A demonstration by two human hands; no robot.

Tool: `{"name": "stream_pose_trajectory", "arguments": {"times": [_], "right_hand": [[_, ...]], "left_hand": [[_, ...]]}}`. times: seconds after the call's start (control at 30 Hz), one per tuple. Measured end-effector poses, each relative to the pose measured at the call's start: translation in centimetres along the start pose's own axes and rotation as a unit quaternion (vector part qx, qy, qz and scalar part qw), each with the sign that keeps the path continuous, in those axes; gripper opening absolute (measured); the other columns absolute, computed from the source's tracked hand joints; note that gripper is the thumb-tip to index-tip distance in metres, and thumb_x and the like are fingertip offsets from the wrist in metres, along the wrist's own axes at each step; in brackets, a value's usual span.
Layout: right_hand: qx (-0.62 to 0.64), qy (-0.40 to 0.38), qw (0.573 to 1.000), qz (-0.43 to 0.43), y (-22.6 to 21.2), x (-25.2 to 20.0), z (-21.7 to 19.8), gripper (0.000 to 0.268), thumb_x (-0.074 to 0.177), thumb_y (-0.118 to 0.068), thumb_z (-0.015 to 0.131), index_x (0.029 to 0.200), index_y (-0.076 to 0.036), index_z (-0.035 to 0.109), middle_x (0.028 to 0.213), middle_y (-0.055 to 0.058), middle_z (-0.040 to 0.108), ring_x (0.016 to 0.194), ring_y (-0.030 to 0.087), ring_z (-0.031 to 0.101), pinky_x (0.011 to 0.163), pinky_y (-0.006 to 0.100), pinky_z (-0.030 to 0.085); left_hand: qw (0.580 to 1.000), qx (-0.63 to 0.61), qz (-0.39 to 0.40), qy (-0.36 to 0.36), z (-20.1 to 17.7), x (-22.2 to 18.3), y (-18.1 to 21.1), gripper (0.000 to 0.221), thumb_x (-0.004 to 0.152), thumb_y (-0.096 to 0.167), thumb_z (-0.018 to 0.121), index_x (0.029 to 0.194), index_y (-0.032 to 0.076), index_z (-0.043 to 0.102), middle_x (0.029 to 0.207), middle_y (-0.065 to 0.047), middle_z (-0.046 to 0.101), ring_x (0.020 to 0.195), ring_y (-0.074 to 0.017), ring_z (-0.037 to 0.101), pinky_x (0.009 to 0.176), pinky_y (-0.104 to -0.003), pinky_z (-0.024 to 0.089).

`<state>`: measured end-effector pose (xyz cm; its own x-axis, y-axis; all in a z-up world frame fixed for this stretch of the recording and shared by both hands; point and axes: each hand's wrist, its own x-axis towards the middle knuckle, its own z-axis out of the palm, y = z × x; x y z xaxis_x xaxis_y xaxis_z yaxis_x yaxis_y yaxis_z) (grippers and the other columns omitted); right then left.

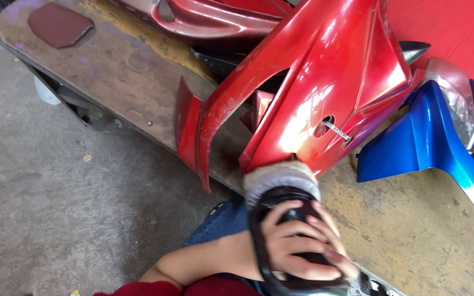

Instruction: The person uses a handheld electric polisher with a buffing pad to polish a red motorcycle fairing. They move the tool across the curved surfaces of the fairing, working on different sections throughout the clip.

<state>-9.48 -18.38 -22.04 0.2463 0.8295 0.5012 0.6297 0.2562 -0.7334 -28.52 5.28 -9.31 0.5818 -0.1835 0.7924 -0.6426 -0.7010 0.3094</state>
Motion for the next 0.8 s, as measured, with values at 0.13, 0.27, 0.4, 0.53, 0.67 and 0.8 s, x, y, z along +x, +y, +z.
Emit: {"name": "stream_pose_trajectory", "arguments": {"times": [0.13, 0.27, 0.4, 0.53, 0.67, 0.8], "right_hand": [[-0.011, 0.114, 0.993, -0.015, 2.2, -3.8, -1.6, 0.058, 0.106, -0.036, 0.014, 0.135, -0.001, 0.051, 0.131, 0.023, 0.065, 0.128, 0.043, 0.066, 0.113, 0.054, 0.054], [-0.002, 0.09, 0.994, 0.065, -1.1, -1.0, -1.1, 0.059, 0.104, -0.035, 0.016, 0.134, 0.006, 0.047, 0.133, 0.036, 0.055, 0.124, 0.056, 0.055, 0.109, 0.063, 0.044], [0.021, 0.058, 0.995, 0.083, -4.2, 3.8, 2.4, 0.047, 0.109, -0.026, 0.024, 0.129, 0.011, 0.046, 0.126, 0.047, 0.048, 0.119, 0.07, 0.043, 0.102, 0.072, 0.032], [-0.092, 0.295, 0.946, -0.093, -6.6, 6.2, 7.0, 0.019, 0.114, -0.028, 0.024, 0.127, -0.018, 0.034, 0.128, 0.028, 0.061, 0.113, 0.05, 0.067, 0.105, 0.063, 0.056], [-0.053, 0.417, 0.907, -0.008, -8.0, 6.4, 7.2, 0.02, 0.113, -0.029, 0.023, 0.127, -0.016, 0.031, 0.117, 0.028, 0.061, 0.111, 0.05, 0.065, 0.103, 0.064, 0.052], [-0.043, 0.415, 0.909, 0.005, -7.4, 5.8, 7.7, 0.011, 0.117, -0.024, 0.024, 0.123, -0.015, 0.029, 0.119, 0.03, 0.06, 0.115, 0.05, 0.063, 0.104, 0.063, 0.05]], "left_hand": [[1.0, 0.016, -0.009, 0.016, 2.2, 1.3, 0.3, 0.032, 0.109, 0.026, 0.06, 0.14, 0.033, 0.06, 0.126, 0.006, 0.062, 0.13, -0.0143, 0.058, 0.124, -0.052, 0.03], [0.999, 0.034, -0.013, 0.005, 0.9, 1.2, 0.4, 0.036, 0.107, 0.026, 0.059, 0.141, 0.034, 0.06, 0.122, 0.007, 0.062, 0.127, -0.013, 0.058, 0.124, -0.051, 0.031], [0.997, 0.061, -0.026, 0.027, 0.6, 0.9, 0.9, 0.034, 0.108, 0.025, 0.058, 0.141, 0.034, 0.057, 0.121, 0.008, 0.061, 0.125, -0.0128, 0.059, 0.123, -0.05, 0.032], [0.999, 0.025, -0.035, 0.032, 2.9, 1.3, 0.7, 0.031, 0.108, 0.028, 0.058, 0.139, 0.032, 0.055, 0.119, 0.006, 0.061, 0.124, -0.014, 0.059, 0.122, -0.051, 0.032], [0.999, 0.008, -0.05, 0.017, 4.1, 1.7, 0.8, 0.029, 0.108, 0.028, 0.057, 0.137, 0.03, 0.056, 0.117, 0.004, 0.061, 0.125, -0.0147, 0.059, 0.117, -0.048, 0.034], [0.998, 0.032, -0.058, 0.01, 2.3, 1.3, 1.3, 0.028, 0.109, 0.028, 0.057, 0.136, 0.029, 0.057, 0.119, 0.004, 0.061, 0.126, -0.0153, 0.059, 0.119, -0.049, 0.035]]}}
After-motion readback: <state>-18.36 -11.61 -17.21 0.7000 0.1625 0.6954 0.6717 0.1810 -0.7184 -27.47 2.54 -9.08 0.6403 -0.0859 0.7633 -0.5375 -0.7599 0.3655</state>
